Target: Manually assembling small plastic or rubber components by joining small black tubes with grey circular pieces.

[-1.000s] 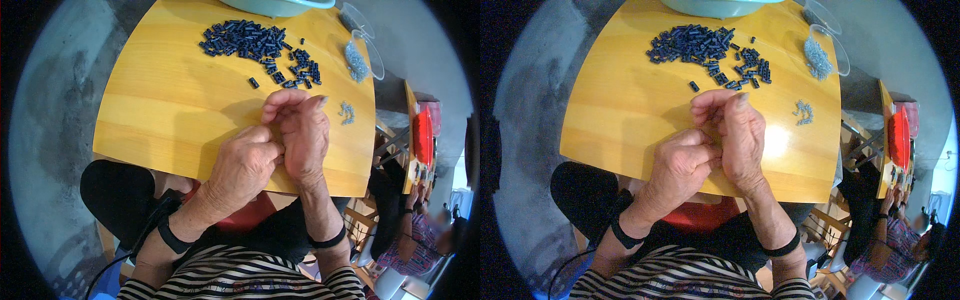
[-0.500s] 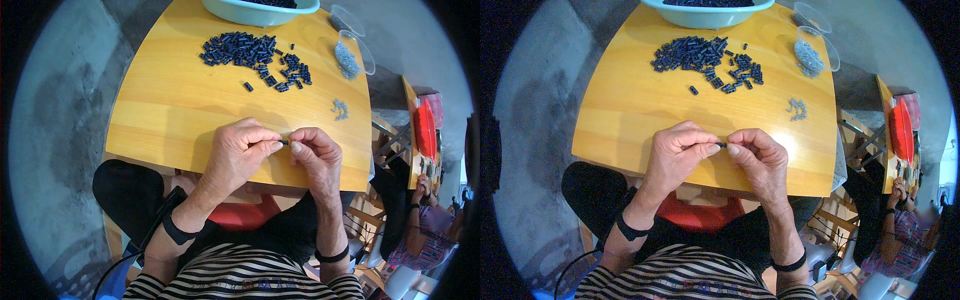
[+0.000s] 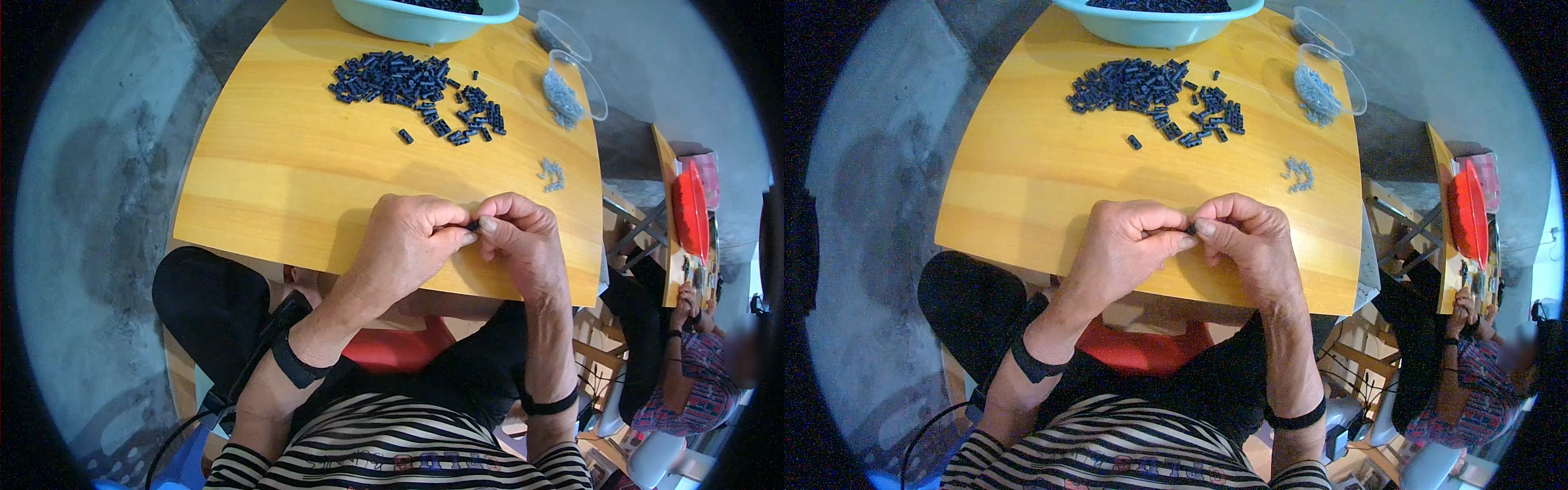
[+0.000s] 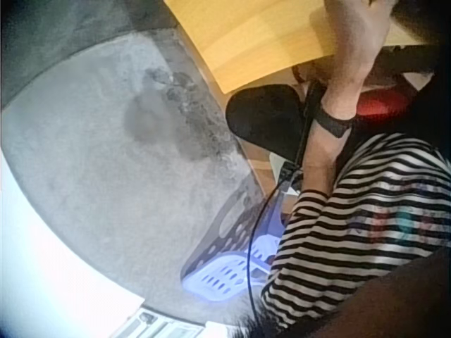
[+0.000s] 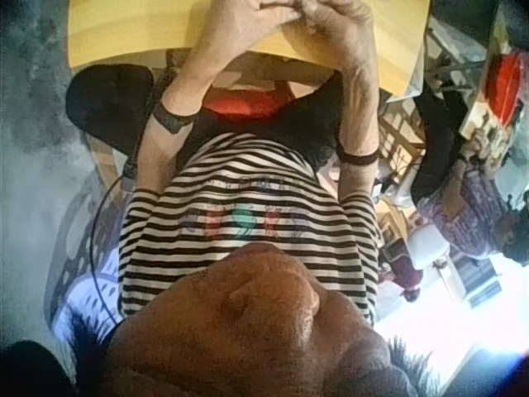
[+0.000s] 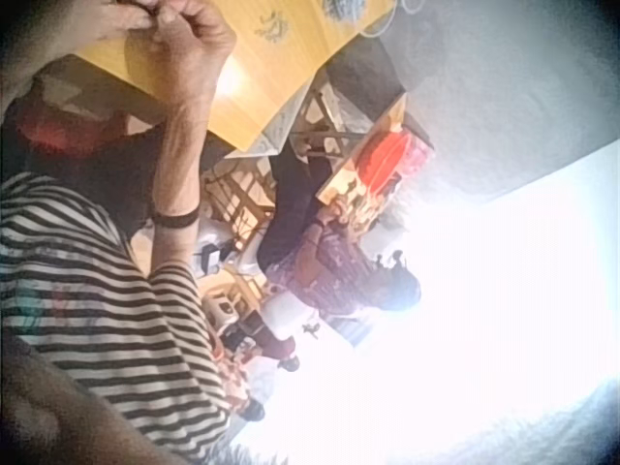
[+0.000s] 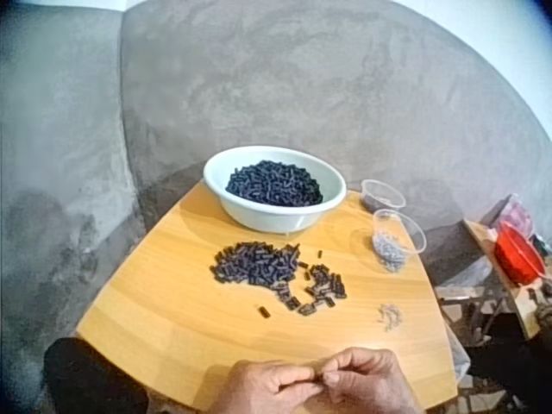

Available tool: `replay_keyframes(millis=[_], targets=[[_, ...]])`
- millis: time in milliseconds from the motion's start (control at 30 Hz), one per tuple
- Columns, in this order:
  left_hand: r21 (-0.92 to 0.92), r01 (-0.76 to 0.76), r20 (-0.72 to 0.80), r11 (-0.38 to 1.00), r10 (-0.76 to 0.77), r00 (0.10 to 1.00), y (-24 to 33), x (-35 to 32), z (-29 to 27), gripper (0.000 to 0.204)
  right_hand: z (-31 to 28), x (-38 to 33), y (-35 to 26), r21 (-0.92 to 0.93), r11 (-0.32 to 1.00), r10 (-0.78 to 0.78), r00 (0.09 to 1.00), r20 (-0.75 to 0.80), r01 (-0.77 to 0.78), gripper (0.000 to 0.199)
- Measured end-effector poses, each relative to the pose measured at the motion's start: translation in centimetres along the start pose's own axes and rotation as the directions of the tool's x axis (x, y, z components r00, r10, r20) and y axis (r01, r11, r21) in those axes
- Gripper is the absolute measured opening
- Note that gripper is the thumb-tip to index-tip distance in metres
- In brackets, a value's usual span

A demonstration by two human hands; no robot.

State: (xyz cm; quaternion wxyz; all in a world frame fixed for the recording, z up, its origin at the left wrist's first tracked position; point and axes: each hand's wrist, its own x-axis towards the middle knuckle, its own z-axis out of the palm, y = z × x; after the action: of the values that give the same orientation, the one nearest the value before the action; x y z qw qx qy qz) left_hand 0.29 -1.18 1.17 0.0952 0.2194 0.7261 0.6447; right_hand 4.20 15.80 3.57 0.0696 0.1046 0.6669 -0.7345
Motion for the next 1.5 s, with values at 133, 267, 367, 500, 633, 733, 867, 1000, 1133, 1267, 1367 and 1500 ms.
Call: replay_keyframes(millis=[133, 267, 367, 500, 633, 733, 867, 1000, 1133, 1267, 1367, 1500], targets=[[0.063, -0.021, 0.042, 0.998, 0.018, 0.999, -0.2, 0.5, 0.0, 0.010, -0.7, 0.5, -0.8, -0.077, 0.997, 0.015, 0.999, 0.030, -0.013, 0.009], [-0.106, 0.229, 0.148, 0.968, -0.212, 0.966, 0.7, 0.9, -0.1, 0.009, -2.0, 1.6, -1.3, -0.185, 0.977, -0.067, 0.980, 0.189, 0.103, 0.007], [-0.213, 0.311, 0.187, 0.926, -0.274, 0.943, 1.2, 1.2, 0.2, 0.008, -2.7, 2.3, -1.6, -0.214, 0.965, -0.087, 0.958, 0.272, 0.148, 0.007], [-0.239, 0.313, 0.191, 0.919, -0.271, 0.943, 0.9, 1.3, 0.4, 0.008, -3.2, 2.7, -1.4, -0.116, 0.993, 0.003, 0.954, 0.299, 0.033, 0.009], [-0.125, 0.266, 0.142, 0.956, -0.248, 0.958, 0.6, 1.5, 0.8, 0.006, -3.5, 2.7, -1.1, -0.067, 0.998, 0.032, 0.967, 0.254, -0.015, 0.010], [-0.020, 0.101, 0.097, 0.995, -0.099, 0.990, -0.1, 1.9, 0.9, 0.007, -3.5, 2.8, -1.6, -0.104, 0.995, 0.040, 0.964, 0.263, -0.013, 0.012], [0.095, -0.086, 0.090, 0.992, 0.078, 0.993, -0.4, 2.0, 1.0, 0.012, -3.5, 3.0, -2.2, -0.197, 0.980, 0.090, 0.952, 0.291, -0.033, 0.011], [0.151, -0.093, 0.108, 0.984, 0.077, 0.991, -0.4, 2.0, 0.9, 0.011, -3.2, 3.2, -2.6, -0.328, 0.944, 0.144, 0.939, 0.313, -0.036, 0.010], [0.218, -0.122, 0.128, 0.968, 0.095, 0.987, -0.7, 2.0, 0.9, 0.012, -3.0, 3.4, -2.7, -0.382, 0.923, 0.179, 0.931, 0.317, -0.047, 0.011], [0.273, -0.157, 0.132, 0.949, 0.125, 0.983, -0.5, 1.8, 0.8, 0.011, -3.0, 3.3, -2.9, -0.394, 0.919, 0.174, 0.921, 0.348, -0.024, 0.012], [0.291, -0.189, 0.134, 0.938, 0.155, 0.979, -0.6, 1.8, 0.9, 0.011, -3.3, 3.2, -2.6, -0.393, 0.919, 0.168, 0.924, 0.344, -0.021, 0.012], [0.324, -0.251, 0.127, 0.912, 0.221, 0.967, -0.9, 1.5, 1.1, 0.012, -3.2, 3.2, -2.5, -0.386, 0.923, 0.152, 0.926, 0.344, -0.008, 0.013]])
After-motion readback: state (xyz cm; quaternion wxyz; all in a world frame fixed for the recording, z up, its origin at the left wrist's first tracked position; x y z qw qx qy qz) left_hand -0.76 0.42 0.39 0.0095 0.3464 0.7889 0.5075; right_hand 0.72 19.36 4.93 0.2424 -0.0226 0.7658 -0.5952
